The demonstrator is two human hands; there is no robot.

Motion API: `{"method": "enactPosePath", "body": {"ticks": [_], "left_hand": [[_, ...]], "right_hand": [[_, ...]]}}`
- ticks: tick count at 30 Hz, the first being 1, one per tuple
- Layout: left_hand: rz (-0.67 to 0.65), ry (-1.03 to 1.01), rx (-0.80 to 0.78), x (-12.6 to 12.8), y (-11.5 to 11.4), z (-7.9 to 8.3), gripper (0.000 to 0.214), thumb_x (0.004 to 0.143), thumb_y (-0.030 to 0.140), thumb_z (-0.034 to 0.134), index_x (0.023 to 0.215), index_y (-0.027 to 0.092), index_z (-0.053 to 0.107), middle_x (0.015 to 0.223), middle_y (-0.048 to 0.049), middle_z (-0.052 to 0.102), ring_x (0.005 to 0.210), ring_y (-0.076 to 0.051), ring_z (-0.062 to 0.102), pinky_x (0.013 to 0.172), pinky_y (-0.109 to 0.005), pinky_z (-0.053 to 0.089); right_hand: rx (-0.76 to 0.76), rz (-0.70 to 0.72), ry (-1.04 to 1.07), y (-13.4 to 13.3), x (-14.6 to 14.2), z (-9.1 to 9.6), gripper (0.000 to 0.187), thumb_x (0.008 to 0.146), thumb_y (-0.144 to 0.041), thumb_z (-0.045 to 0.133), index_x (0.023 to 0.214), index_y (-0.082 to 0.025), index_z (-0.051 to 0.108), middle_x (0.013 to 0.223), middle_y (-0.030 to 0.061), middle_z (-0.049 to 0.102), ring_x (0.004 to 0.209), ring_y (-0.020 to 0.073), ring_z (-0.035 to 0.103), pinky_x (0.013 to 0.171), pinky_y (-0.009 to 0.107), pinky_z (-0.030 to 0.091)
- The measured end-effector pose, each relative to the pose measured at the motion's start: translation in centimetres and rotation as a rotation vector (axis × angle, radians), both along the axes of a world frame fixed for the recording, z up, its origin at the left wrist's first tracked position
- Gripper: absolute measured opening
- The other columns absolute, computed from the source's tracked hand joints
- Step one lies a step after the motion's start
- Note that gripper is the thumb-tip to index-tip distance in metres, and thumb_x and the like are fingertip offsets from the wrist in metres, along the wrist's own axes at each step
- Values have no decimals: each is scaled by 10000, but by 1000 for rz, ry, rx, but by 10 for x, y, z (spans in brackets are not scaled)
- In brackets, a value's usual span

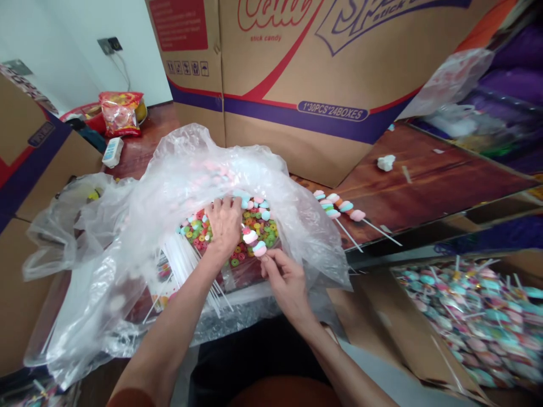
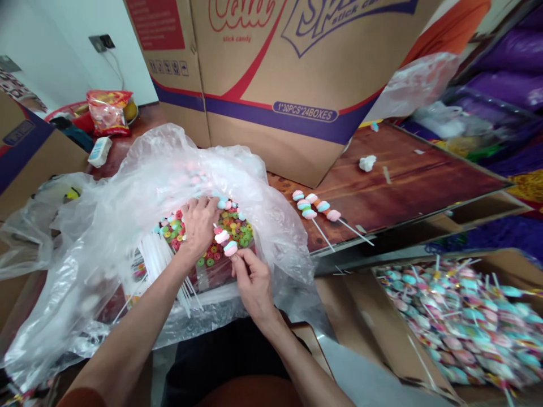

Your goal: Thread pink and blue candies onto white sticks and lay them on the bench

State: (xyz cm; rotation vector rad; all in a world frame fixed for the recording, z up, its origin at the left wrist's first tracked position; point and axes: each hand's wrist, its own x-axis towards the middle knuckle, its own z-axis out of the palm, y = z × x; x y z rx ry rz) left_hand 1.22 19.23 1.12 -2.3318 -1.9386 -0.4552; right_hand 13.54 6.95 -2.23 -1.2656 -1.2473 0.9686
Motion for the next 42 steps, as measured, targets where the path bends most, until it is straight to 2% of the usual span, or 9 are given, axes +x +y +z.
{"method": "enactPosePath", "body": {"ticks": [2,4,8,11,16,23,27,35,42], "left_hand": [[-35,-113,-8,-5,2,1,244,925,172,500,1074,207,689,1085,-129,711,1026,-304,596,891,-439,408],[-41,-359,-49,-15,2,1,232,904,174,513,1031,201,705,946,-95,730,915,-255,632,839,-370,433],[-23,-834,-272,-40,-9,1,212,848,242,552,935,173,733,668,-18,674,619,-170,589,597,-258,401],[-25,-783,-325,-54,-24,1,194,767,200,592,875,178,752,556,20,609,531,-143,510,537,-239,336],[-28,-676,-270,-62,-42,-2,294,752,138,583,966,199,775,525,37,574,494,-124,450,574,-242,340],[-69,-1212,-496,-67,-53,-7,378,686,156,712,1055,223,762,652,8,660,597,-144,549,587,-244,445],[-40,-1276,-636,-70,-55,-6,401,700,253,768,1097,210,742,690,-6,682,610,-144,589,571,-252,490],[83,-1392,-449,-61,-55,-12,276,675,316,806,893,169,724,736,-17,699,614,-141,623,559,-238,464],[28,-1310,-420,-54,-54,-18,196,728,261,768,911,192,762,913,-49,708,657,-141,625,662,-273,497]], "right_hand": [[3,-4,2,0,0,0,263,965,-302,508,741,-190,587,607,-38,485,570,111,467,550,229,369],[6,-5,2,-1,0,0,266,968,-303,505,742,-189,584,611,-36,488,570,110,469,550,229,371],[10,-2,1,-1,0,-1,272,971,-312,504,738,-191,577,615,-35,489,573,113,470,551,233,371],[8,-3,-3,-1,0,-3,273,975,-316,505,742,-192,576,618,-35,486,575,114,467,551,234,369],[9,4,-35,-2,-1,-6,271,976,-317,504,745,-194,575,619,-37,480,575,115,461,555,232,371],[16,11,-68,-1,-2,-6,278,979,-332,500,750,-193,574,618,-39,475,573,116,457,564,235,372],[5,25,-88,-2,-1,-7,271,983,-334,493,765,-195,575,626,-38,480,572,117,463,565,236,374],[-4,39,-89,-2,-1,-7,264,983,-339,492,777,-200,582,627,-35,485,571,119,463,557,238,376],[-8,41,-95,-3,-1,-9,251,985,-342,492,808,-200,599,638,-31,489,577,122,474,555,237,385]]}}
